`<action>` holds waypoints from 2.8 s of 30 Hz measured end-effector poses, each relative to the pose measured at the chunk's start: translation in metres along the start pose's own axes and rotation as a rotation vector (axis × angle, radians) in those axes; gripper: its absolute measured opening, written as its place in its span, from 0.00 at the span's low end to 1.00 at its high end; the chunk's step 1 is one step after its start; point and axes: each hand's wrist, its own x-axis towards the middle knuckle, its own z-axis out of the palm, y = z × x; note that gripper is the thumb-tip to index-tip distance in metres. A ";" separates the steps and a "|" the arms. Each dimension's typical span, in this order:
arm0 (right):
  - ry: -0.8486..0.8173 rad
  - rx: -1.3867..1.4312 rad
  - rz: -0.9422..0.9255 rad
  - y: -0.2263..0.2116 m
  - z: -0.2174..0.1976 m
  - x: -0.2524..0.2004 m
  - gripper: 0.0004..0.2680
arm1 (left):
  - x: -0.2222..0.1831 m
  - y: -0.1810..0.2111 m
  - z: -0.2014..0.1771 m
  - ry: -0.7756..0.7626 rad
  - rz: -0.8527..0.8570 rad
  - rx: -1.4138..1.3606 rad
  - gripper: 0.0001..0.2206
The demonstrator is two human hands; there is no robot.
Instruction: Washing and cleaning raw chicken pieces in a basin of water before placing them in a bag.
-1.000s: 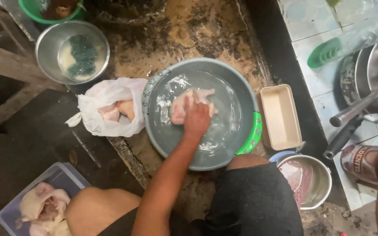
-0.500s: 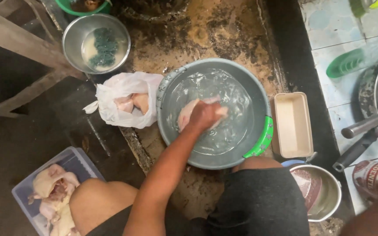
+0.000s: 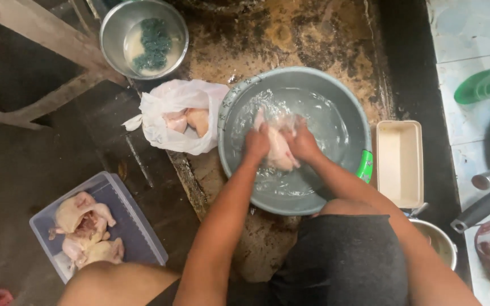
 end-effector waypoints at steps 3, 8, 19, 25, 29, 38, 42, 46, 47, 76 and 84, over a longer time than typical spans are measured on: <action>0.212 -0.244 -0.050 0.025 -0.002 0.039 0.20 | -0.003 0.020 -0.009 0.267 -0.162 -0.517 0.32; 0.373 0.018 0.037 0.015 -0.029 0.037 0.17 | 0.036 -0.023 0.022 0.346 -0.242 0.005 0.17; -0.060 -0.004 0.076 0.018 -0.053 0.038 0.31 | 0.027 0.009 0.038 0.027 -0.140 -0.185 0.25; 0.015 0.273 0.090 0.021 -0.049 0.027 0.25 | -0.020 0.038 0.004 0.147 -0.141 -0.523 0.42; 0.009 0.698 -0.128 0.022 -0.059 0.003 0.21 | 0.009 -0.003 0.013 0.403 -0.135 -0.349 0.23; -0.018 0.773 -0.214 0.022 -0.050 -0.004 0.15 | -0.068 0.042 -0.009 0.473 0.743 -0.143 0.25; -0.177 0.824 -0.177 0.008 -0.051 -0.012 0.16 | -0.034 0.009 0.020 0.538 0.526 -0.123 0.26; -0.173 0.339 -0.409 0.002 -0.050 -0.023 0.27 | -0.036 0.007 0.004 0.568 0.575 -0.114 0.11; -0.174 0.213 -0.440 0.002 -0.047 -0.026 0.29 | -0.039 0.009 -0.002 0.617 0.655 -0.037 0.11; -0.037 1.049 -0.486 -0.005 -0.024 -0.003 0.22 | -0.032 0.037 0.011 0.349 0.420 -0.089 0.15; -0.032 0.881 -0.614 -0.019 -0.017 -0.019 0.22 | -0.032 0.038 0.030 0.532 0.331 -0.067 0.09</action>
